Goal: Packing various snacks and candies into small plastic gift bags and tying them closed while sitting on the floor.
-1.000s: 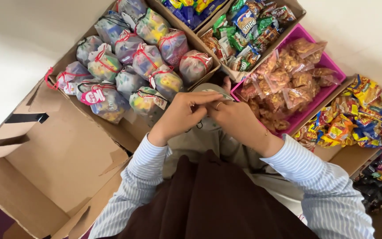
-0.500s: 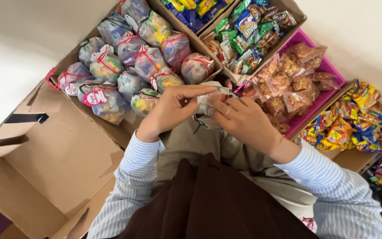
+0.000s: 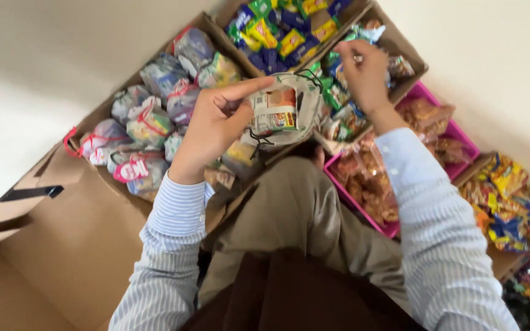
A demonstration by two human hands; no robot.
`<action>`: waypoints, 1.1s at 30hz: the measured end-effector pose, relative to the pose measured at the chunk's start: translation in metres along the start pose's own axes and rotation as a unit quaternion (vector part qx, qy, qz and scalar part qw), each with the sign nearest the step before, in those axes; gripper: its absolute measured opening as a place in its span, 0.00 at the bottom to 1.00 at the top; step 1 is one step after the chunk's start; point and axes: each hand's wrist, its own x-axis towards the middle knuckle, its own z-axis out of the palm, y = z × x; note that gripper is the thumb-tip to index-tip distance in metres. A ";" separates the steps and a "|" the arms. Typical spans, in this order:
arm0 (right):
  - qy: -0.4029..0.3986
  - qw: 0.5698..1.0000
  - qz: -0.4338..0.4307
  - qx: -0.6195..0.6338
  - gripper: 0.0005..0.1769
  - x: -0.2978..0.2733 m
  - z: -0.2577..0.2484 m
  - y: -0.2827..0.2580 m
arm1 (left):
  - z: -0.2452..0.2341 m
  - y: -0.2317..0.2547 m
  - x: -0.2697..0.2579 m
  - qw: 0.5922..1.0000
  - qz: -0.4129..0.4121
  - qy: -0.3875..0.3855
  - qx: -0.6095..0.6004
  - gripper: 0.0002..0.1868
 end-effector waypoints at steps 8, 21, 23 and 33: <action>-0.128 0.976 0.024 -0.174 0.13 0.065 0.143 0.175 | -0.025 -0.024 0.061 0.997 0.005 0.045 0.057 0.26; -0.170 0.863 -0.048 -0.473 0.08 0.092 0.228 0.232 | -0.020 -0.051 0.078 0.999 -0.017 0.042 -0.012 0.26; -0.099 0.940 0.009 -0.326 0.09 0.092 0.198 0.197 | -0.017 -0.048 0.079 0.999 -0.020 0.044 -0.007 0.26; 0.101 0.976 0.043 0.187 0.21 0.005 -0.036 -0.057 | 0.007 -0.043 0.067 0.999 0.010 0.045 -0.008 0.26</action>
